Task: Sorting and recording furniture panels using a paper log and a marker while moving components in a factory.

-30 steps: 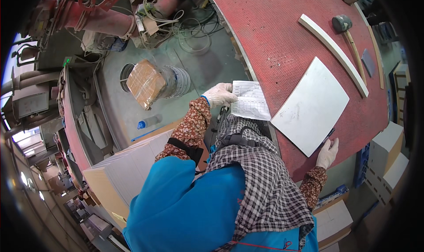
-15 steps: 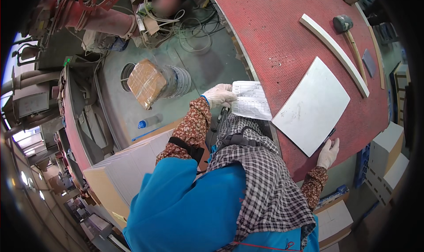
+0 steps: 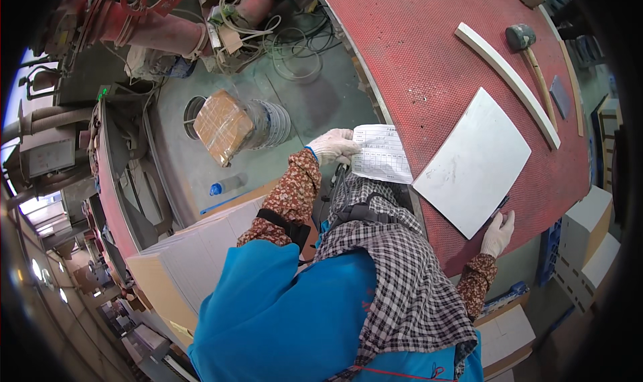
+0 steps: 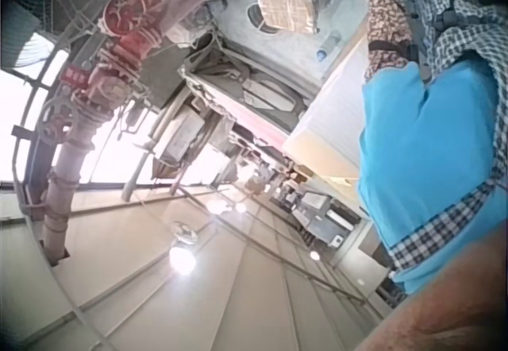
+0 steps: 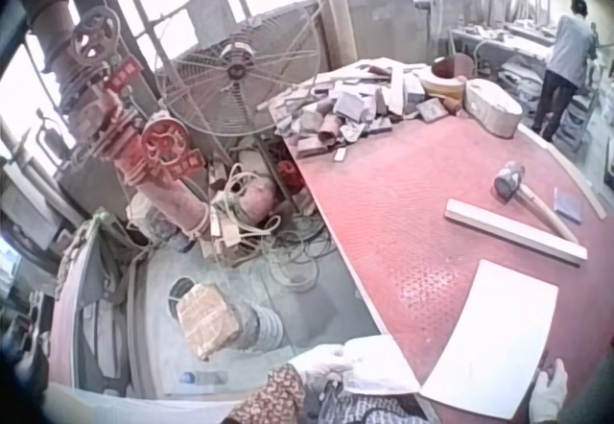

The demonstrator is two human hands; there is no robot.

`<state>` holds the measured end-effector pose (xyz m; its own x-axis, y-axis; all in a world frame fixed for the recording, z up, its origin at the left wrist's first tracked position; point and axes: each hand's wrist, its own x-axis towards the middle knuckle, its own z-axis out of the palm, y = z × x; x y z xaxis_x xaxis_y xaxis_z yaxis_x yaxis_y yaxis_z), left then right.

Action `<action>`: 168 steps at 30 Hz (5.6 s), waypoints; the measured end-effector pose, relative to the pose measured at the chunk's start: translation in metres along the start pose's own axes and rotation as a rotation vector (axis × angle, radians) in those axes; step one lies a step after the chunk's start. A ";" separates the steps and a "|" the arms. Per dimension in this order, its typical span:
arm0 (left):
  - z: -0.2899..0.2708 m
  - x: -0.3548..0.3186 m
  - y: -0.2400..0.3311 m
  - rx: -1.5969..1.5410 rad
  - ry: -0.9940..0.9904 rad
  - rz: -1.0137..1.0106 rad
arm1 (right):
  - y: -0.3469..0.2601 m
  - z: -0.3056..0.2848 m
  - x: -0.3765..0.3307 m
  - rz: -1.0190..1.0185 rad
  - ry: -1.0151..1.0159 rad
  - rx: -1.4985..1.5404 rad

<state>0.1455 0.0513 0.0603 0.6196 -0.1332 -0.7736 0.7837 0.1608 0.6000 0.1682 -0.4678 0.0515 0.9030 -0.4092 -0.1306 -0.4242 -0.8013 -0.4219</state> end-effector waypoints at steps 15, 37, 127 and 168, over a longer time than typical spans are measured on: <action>0.004 0.025 -0.031 -0.140 0.057 0.015 | 0.000 -0.030 -0.033 0.221 -0.038 0.051; 0.166 0.102 0.118 0.722 -0.260 0.534 | 0.049 -0.020 -0.228 0.741 0.405 0.276; 1.019 0.112 -0.209 1.302 -0.790 0.397 | 0.724 -0.239 -0.253 1.100 -0.007 0.502; 1.526 0.521 -0.130 1.490 -1.081 0.311 | 1.002 -0.412 0.087 1.241 0.237 0.552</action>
<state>0.4339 -1.5316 -0.1094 0.0181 -0.8506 -0.5254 -0.3298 -0.5012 0.8000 -0.2064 -1.4862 -0.0124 -0.1006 -0.8302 -0.5484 -0.8034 0.3929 -0.4473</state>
